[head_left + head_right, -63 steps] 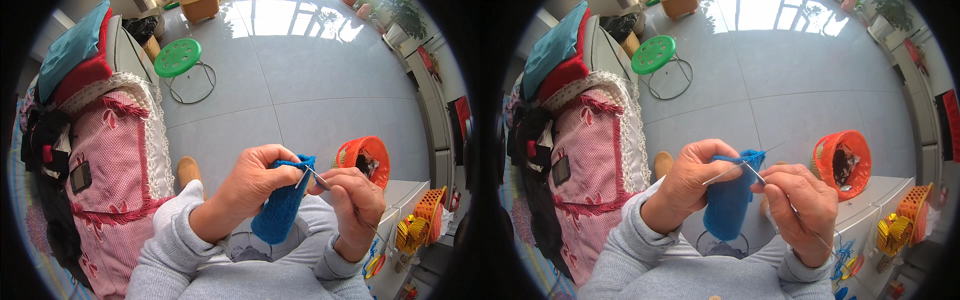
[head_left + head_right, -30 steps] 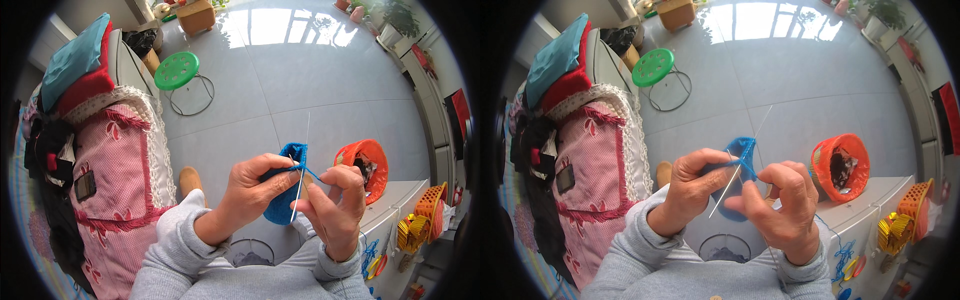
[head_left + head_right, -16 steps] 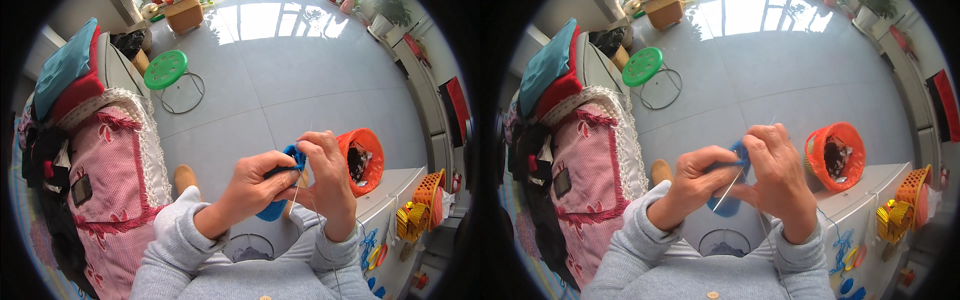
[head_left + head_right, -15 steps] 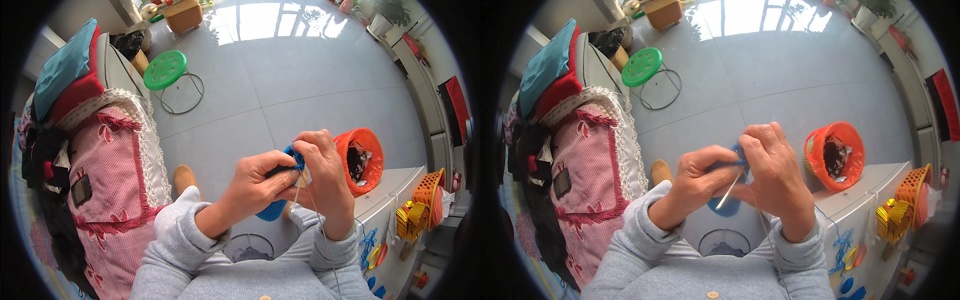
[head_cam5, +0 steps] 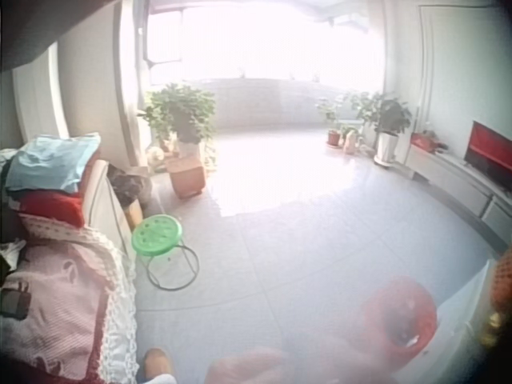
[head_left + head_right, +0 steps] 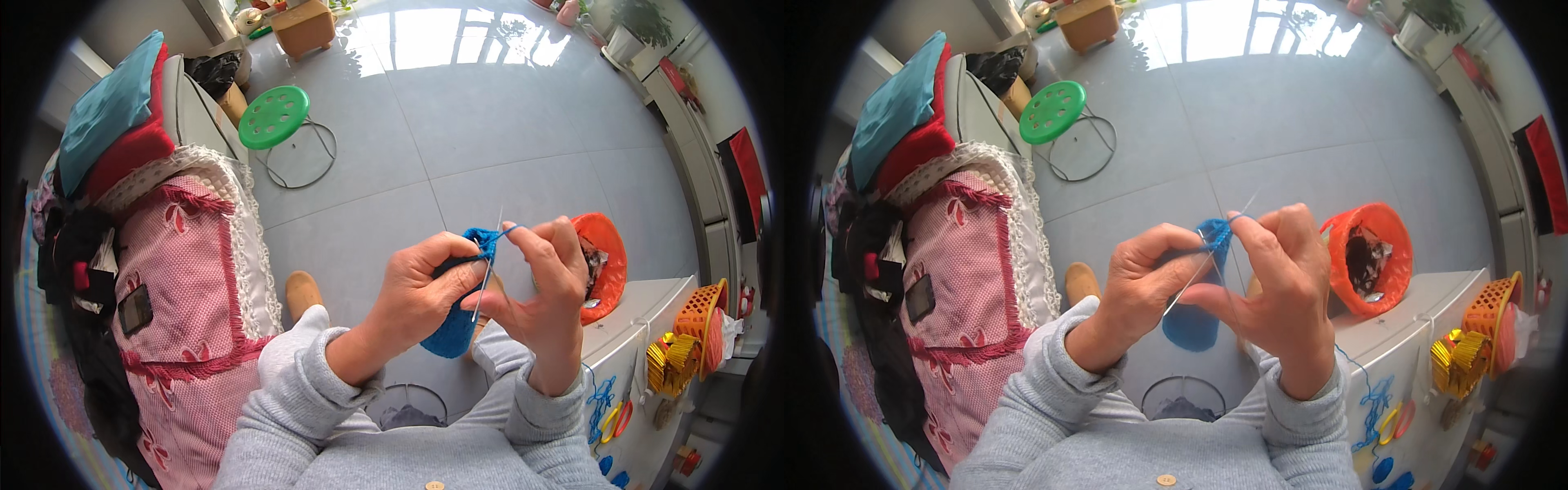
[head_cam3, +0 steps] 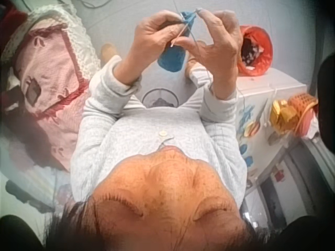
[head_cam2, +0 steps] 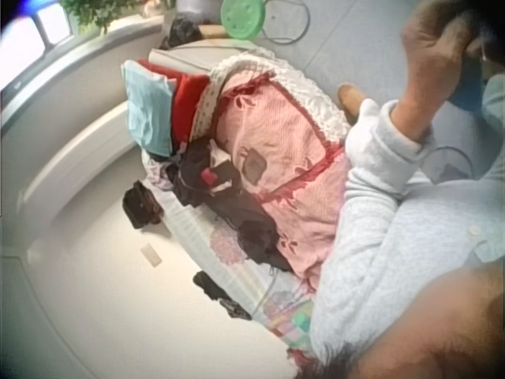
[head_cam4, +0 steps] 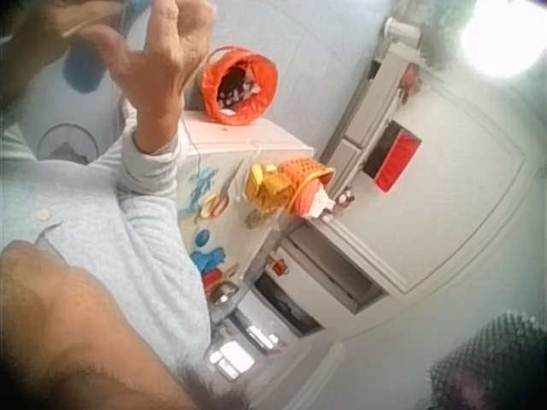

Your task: The person knits a blue fabric using two metal needles and blue yarn. They hold the needles and yarn, repeatedly forming stitches and pulling the yarn through loops to extend the knitted piece.

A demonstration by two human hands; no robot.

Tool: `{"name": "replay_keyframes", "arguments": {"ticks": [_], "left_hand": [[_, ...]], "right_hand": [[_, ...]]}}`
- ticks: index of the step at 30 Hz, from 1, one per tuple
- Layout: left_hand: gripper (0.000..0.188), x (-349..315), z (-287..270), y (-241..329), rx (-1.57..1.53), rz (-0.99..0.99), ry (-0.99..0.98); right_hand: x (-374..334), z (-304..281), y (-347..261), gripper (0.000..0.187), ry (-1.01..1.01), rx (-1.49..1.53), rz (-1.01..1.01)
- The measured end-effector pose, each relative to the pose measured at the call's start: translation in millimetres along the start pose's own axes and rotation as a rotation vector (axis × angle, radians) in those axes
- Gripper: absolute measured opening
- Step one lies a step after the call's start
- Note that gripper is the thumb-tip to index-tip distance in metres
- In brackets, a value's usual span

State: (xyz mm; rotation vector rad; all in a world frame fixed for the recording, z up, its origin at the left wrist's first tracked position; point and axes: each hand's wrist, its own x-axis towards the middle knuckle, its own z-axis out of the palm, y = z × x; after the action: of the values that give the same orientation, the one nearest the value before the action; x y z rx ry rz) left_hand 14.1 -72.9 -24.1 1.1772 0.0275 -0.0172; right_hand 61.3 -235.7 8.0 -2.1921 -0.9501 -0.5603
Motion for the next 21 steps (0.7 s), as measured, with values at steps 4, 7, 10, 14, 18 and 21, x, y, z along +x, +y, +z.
{"name": "replay_keyframes", "arguments": {"ticks": [4, 7, 10, 14, 18, 21], "left_hand": [[0.007, 0, -2, 2, 0.049, 0.063, 0.067], [0.007, 1, -5, 3, 0.112, 0.080, 0.108], [0.009, 0, -3, 5, 0.175, 0.136, 0.159], [0.011, -4, 3, 6, 0.129, 0.155, 0.214], [0.014, -2, 0, 8, 0.160, 0.229, 0.132], [0.014, -4, -3, 11, 0.102, 0.170, 0.090]], "right_hand": [[2, 1, -3, 0.040, 0.061, -0.007, -0.105], [1, 3, -7, 0.025, 0.079, 0.024, -0.153], [-1, 3, -11, 0.026, 0.082, 0.006, -0.191], [-3, -1, -13, 0.026, 0.084, 0.018, -0.179], [-5, -3, -12, 0.025, 0.090, 0.074, -0.144], [-5, -5, -10, 0.026, 0.091, 0.145, -0.107]]}}
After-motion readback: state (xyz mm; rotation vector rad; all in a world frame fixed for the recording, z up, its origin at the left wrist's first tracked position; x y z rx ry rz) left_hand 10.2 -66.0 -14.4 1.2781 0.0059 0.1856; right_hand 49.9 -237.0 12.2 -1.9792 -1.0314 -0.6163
